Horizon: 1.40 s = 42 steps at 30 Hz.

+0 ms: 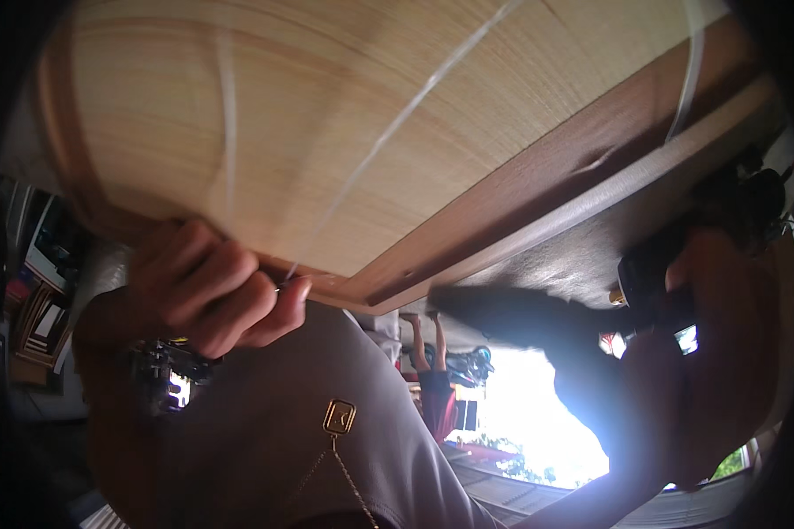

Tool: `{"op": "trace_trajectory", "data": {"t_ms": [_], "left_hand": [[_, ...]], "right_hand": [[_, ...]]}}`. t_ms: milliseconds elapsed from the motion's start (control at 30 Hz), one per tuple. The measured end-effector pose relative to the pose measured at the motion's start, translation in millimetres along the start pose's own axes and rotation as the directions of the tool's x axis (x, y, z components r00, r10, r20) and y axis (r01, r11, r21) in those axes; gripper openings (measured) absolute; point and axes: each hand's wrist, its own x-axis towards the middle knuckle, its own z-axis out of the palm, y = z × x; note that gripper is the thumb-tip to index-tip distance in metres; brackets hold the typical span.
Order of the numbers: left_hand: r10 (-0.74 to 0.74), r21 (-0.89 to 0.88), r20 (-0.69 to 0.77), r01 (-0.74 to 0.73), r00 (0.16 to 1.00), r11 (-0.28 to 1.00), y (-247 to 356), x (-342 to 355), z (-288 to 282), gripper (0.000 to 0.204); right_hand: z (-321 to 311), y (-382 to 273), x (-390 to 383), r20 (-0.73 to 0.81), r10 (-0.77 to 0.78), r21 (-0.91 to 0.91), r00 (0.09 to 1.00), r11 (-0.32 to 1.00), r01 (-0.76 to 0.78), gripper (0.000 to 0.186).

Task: The person retrieves a white wire and attaches it to the back of a wooden picture frame. They thread the wire through metal eyelets and use pliers to secure it, preparing the frame for hanging.

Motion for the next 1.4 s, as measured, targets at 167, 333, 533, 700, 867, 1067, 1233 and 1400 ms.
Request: {"op": "trace_trajectory", "data": {"t_ms": [167,333,533,700,867,1067,1233,1400], "left_hand": [[0.048,-0.062,-0.155,-0.058,0.987,0.996,5.2,-4.2,8.1,0.016],[0.190,-0.089,-0.184,-0.209,0.964,0.974,-1.4,-3.0,11.6,0.019],[0.274,0.081,-0.253,-0.262,0.928,0.962,-2.2,-6.1,21.2,0.018],[0.242,0.081,-0.169,-0.231,0.955,0.969,1.0,-5.1,17.3,0.019],[0.270,0.051,-0.140,-0.266,0.953,0.963,3.7,0.1,7.9,0.018],[0.187,0.121,0.073,-0.195,0.980,0.973,27.8,-3.0,-11.5,0.021],[0.199,0.168,0.134,-0.220,0.971,0.961,35.0,1.1,-6.9,0.020],[0.165,0.149,0.183,-0.193,0.969,0.970,26.1,2.9,-4.9,0.020]], "right_hand": [[-5.3,-3.1,-32.0,-0.060,0.153,0.029,0.986,0.988,-0.152,0.056],[24.6,-25.8,-43.4,-0.108,0.281,0.112,0.954,0.956,-0.269,0.053],[37.9,-57.2,-36.4,-0.133,0.361,0.067,0.923,0.933,-0.355,0.044],[39.5,-79.2,-26.0,-0.204,0.382,0.031,0.902,0.923,-0.384,0.042],[49.6,-83.0,-30.5,-0.292,0.432,0.065,0.853,0.899,-0.433,0.046],[52.8,-73.6,-38.7,-0.371,0.485,0.046,0.792,0.861,-0.506,0.040],[54.9,-76.5,-43.5,-0.390,0.486,0.086,0.782,0.865,-0.494,0.037],[56.6,-83.3,-45.3,-0.372,0.480,0.082,0.795,0.870,-0.487,0.041]]}}
